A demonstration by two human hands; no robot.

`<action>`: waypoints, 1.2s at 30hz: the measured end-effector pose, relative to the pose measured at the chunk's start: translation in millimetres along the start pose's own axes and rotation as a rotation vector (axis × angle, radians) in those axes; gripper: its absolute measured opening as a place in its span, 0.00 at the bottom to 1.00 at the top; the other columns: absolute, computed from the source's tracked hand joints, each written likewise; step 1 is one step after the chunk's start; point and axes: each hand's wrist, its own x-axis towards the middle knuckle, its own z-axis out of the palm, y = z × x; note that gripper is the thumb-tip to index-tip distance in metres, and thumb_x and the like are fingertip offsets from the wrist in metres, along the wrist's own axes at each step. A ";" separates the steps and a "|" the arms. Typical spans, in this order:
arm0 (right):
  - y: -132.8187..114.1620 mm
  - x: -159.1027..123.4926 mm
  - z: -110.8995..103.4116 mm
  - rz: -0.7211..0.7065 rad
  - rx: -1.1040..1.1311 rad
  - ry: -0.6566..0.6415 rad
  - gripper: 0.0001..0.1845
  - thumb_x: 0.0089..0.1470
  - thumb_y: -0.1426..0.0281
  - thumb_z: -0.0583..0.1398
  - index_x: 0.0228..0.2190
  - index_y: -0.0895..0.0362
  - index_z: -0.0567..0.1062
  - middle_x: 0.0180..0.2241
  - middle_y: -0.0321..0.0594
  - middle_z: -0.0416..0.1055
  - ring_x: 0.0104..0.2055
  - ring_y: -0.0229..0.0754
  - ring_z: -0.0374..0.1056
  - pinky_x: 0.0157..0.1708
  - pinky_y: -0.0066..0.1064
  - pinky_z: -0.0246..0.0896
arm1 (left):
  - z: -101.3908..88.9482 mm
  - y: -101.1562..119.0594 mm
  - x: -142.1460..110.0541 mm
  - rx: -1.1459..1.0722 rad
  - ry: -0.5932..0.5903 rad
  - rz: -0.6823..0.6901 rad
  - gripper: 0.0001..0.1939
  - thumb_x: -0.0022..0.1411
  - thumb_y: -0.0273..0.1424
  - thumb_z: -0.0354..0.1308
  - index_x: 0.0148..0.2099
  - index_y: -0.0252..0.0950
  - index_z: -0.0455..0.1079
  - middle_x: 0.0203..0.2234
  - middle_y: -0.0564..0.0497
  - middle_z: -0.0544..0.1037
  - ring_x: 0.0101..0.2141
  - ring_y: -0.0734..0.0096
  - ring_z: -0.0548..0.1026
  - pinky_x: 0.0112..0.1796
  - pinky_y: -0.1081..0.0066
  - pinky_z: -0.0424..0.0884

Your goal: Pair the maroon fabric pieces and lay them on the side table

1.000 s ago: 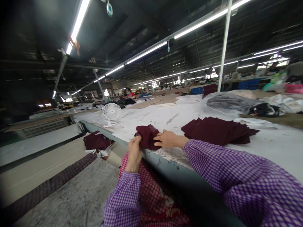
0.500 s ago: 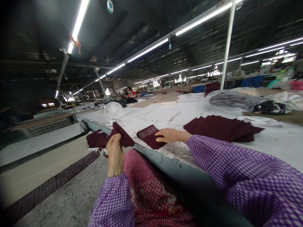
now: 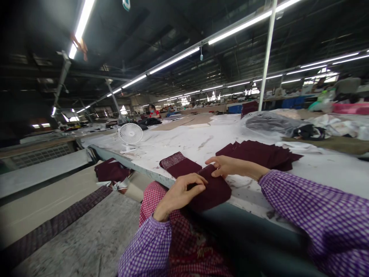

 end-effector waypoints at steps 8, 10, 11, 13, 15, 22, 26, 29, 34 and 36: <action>12.0 -4.1 0.8 -0.036 -0.039 0.022 0.40 0.41 0.68 0.64 0.57 0.57 0.60 0.36 0.39 0.65 0.27 0.34 0.62 0.22 0.24 0.59 | 17.8 -30.2 49.9 0.361 0.130 -0.268 0.14 0.62 0.34 0.54 0.48 0.36 0.73 0.41 0.47 0.77 0.44 0.61 0.72 0.47 0.64 0.66; 12.3 -4.0 -0.3 -0.061 -0.161 0.026 0.38 0.43 0.67 0.62 0.57 0.58 0.60 0.37 0.41 0.67 0.26 0.34 0.63 0.22 0.25 0.59 | 25.4 -33.9 58.4 0.376 0.081 -0.280 0.12 0.61 0.33 0.55 0.46 0.39 0.75 0.38 0.50 0.78 0.41 0.64 0.73 0.44 0.67 0.67; 12.7 -4.0 -2.1 -0.082 -0.255 0.041 0.36 0.44 0.67 0.61 0.56 0.58 0.61 0.37 0.41 0.69 0.26 0.35 0.64 0.23 0.26 0.59 | 29.3 -35.3 60.6 0.395 0.067 -0.276 0.11 0.60 0.32 0.56 0.45 0.41 0.75 0.38 0.51 0.78 0.40 0.65 0.73 0.43 0.68 0.67; 14.8 -4.2 -8.4 -0.119 -0.485 0.112 0.29 0.47 0.67 0.60 0.52 0.59 0.66 0.33 0.41 0.72 0.27 0.38 0.66 0.26 0.27 0.58 | 36.3 -37.6 61.7 0.459 0.043 -0.249 0.11 0.61 0.29 0.54 0.44 0.42 0.76 0.38 0.51 0.77 0.41 0.66 0.72 0.43 0.69 0.66; 19.1 -4.3 -16.5 -0.170 -0.688 0.190 0.18 0.50 0.67 0.58 0.44 0.59 0.73 0.29 0.40 0.73 0.28 0.40 0.68 0.28 0.28 0.58 | 41.6 -39.0 60.1 0.540 0.008 -0.210 0.12 0.62 0.28 0.52 0.44 0.42 0.76 0.38 0.50 0.76 0.42 0.65 0.71 0.42 0.69 0.66; 33.4 -1.2 -24.5 -0.472 -0.899 0.184 0.13 0.56 0.72 0.52 0.34 0.58 0.76 0.34 0.42 0.74 0.36 0.41 0.68 0.37 0.30 0.59 | 45.7 -35.5 56.3 0.754 -0.034 -0.080 0.15 0.65 0.29 0.47 0.43 0.43 0.75 0.36 0.50 0.72 0.40 0.65 0.68 0.39 0.67 0.63; 33.5 0.0 -18.3 -0.487 -0.939 0.182 0.11 0.55 0.73 0.52 0.34 0.58 0.75 0.34 0.42 0.72 0.36 0.40 0.68 0.37 0.30 0.59 | 45.5 -34.8 55.2 0.766 -0.023 -0.033 0.15 0.66 0.29 0.46 0.45 0.45 0.74 0.35 0.50 0.72 0.39 0.66 0.67 0.38 0.67 0.61; 32.4 -0.7 -16.1 -0.494 -0.966 0.183 0.10 0.55 0.74 0.53 0.32 0.57 0.74 0.33 0.42 0.72 0.35 0.40 0.67 0.36 0.30 0.58 | 45.8 -35.8 55.1 0.763 -0.029 -0.033 0.16 0.66 0.29 0.45 0.44 0.45 0.74 0.35 0.50 0.72 0.39 0.66 0.67 0.37 0.67 0.60; 27.5 -4.2 -13.9 -0.496 -1.023 0.196 0.08 0.55 0.74 0.53 0.31 0.57 0.73 0.32 0.42 0.71 0.33 0.40 0.66 0.34 0.30 0.57 | 46.3 -36.2 55.6 0.763 -0.030 -0.023 0.15 0.67 0.30 0.46 0.43 0.45 0.75 0.35 0.50 0.72 0.38 0.66 0.67 0.37 0.67 0.60; 26.1 -5.4 -12.3 -0.500 -1.057 0.196 0.08 0.56 0.73 0.53 0.31 0.58 0.72 0.32 0.42 0.71 0.33 0.39 0.66 0.34 0.30 0.57 | 46.2 -36.1 55.3 0.760 -0.027 -0.022 0.15 0.67 0.30 0.46 0.44 0.45 0.75 0.35 0.50 0.72 0.38 0.66 0.67 0.37 0.67 0.61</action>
